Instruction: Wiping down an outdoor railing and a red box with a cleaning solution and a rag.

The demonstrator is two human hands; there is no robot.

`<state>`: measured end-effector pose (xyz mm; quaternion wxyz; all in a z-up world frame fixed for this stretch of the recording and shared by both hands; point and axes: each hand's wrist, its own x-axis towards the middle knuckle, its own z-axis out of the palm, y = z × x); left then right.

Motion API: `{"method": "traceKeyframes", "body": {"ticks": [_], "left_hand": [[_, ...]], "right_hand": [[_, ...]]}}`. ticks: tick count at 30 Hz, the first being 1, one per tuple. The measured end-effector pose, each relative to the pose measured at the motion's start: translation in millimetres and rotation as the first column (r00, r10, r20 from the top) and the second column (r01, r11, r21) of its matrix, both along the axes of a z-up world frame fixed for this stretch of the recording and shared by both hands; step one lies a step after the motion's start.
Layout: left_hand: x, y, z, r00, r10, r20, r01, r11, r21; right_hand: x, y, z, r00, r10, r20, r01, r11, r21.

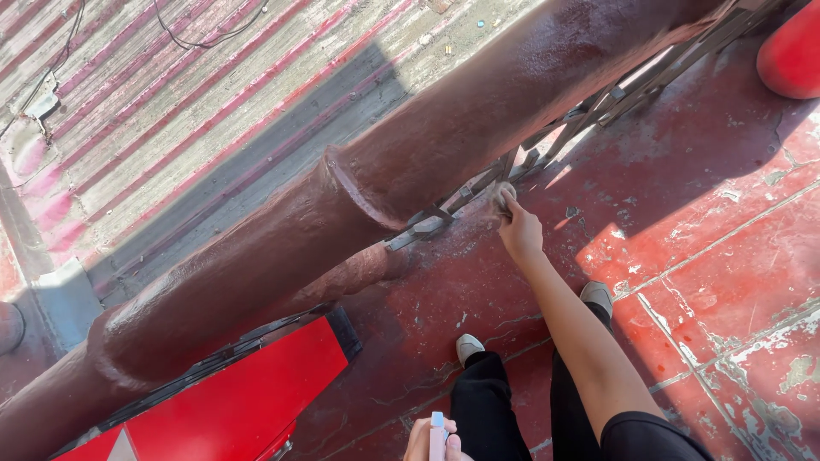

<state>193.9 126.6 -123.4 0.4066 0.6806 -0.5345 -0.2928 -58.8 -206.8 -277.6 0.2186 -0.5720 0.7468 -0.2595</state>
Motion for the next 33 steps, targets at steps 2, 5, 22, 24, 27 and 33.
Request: {"method": "traceKeyframes", "body": {"ticks": [2,5,22,24,27,33], "left_hand": [[5.8,-3.0,-11.3,1.000,-0.008,0.026,0.008,1.000,0.027],[-5.2,-4.9,3.5,0.999,-0.041,0.022,0.038,0.993,0.116],[-32.6,-54.0,84.9,0.993,-0.099,-0.069,0.113,0.961,0.251],[-28.5,-39.8,62.2,0.992,-0.114,-0.056,0.123,0.973,0.195],[-32.6,-56.6,51.5,0.989,-0.132,-0.058,0.131,0.991,-0.021],[-58.6,-92.2,105.1,0.972,-0.208,-0.110,0.202,0.977,-0.066]], "right_hand": [[11.6,-15.7,-0.3,0.982,-0.085,0.167,0.099,0.992,-0.082],[63.5,-41.2,12.8,0.753,-0.101,0.650,0.340,0.906,-0.253],[119.4,-53.0,-198.2,0.904,0.105,0.415,-0.197,0.962,0.188],[115.6,-37.1,-155.1,0.928,0.041,0.371,-0.230,0.845,0.483],[90.6,-1.7,-106.0,0.941,0.187,0.281,-0.326,0.719,0.614],[-26.8,156.5,-60.9,0.874,0.257,0.412,-0.430,0.803,0.413]]}}
